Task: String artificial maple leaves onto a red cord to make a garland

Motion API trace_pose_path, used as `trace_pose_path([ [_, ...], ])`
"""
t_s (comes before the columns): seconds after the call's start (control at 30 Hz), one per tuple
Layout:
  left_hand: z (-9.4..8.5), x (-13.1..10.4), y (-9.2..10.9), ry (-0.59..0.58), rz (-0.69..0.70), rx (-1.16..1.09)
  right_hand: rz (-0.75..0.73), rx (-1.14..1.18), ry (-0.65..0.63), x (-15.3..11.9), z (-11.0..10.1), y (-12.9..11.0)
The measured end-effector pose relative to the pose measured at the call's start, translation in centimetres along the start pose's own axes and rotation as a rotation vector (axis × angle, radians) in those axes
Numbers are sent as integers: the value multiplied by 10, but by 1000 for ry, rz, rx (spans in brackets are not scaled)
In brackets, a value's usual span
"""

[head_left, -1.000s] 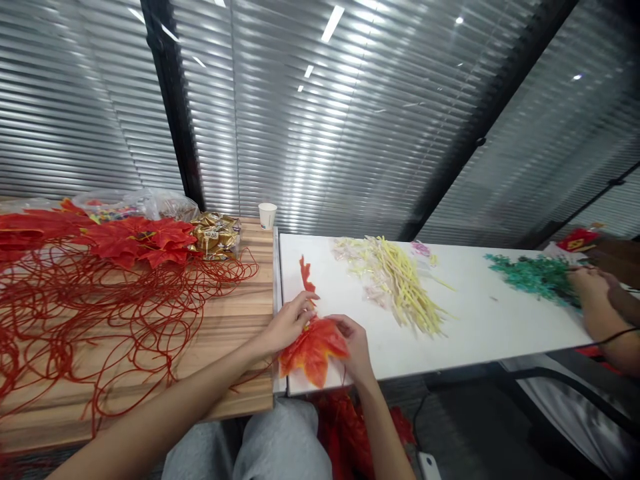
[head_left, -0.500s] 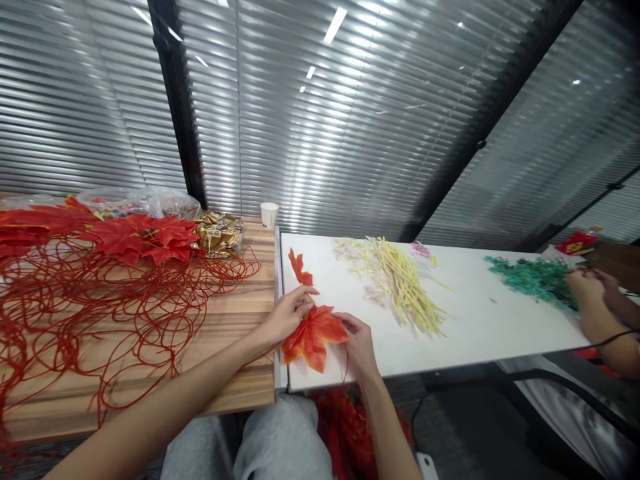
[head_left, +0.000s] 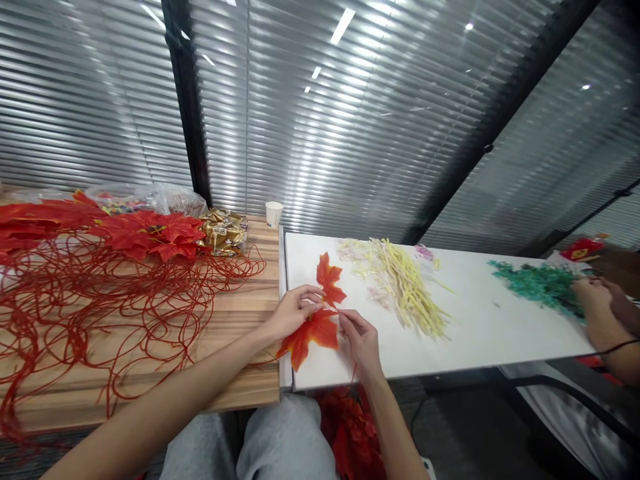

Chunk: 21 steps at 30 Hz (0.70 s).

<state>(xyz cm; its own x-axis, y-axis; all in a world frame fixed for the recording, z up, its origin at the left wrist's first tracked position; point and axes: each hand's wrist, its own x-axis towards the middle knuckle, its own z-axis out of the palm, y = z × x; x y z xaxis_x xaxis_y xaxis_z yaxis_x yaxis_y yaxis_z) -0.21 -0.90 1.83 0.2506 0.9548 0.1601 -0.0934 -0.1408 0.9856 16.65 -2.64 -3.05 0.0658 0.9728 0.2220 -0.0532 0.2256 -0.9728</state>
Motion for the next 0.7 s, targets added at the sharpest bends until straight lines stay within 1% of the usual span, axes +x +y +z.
trace_pose_path([
  [0.1, 0, 0, 2, 47, 7, 11, -32, -38, -46, 0, 4, -3],
  [0.27, -2, 0, 1, 106, -23, -9, -13, -62, -85, 5, 6, -3],
  [0.4, -7, 1, -1, 174, -46, -39, -18, -80, -141, 11, 10, -9],
  [0.53, -13, 3, -1, 206, -62, -43, 0, -26, -189, 23, 19, -11],
  [0.7, -15, 2, 0, 228, -45, -14, 20, 98, -195, 38, 34, 0],
])
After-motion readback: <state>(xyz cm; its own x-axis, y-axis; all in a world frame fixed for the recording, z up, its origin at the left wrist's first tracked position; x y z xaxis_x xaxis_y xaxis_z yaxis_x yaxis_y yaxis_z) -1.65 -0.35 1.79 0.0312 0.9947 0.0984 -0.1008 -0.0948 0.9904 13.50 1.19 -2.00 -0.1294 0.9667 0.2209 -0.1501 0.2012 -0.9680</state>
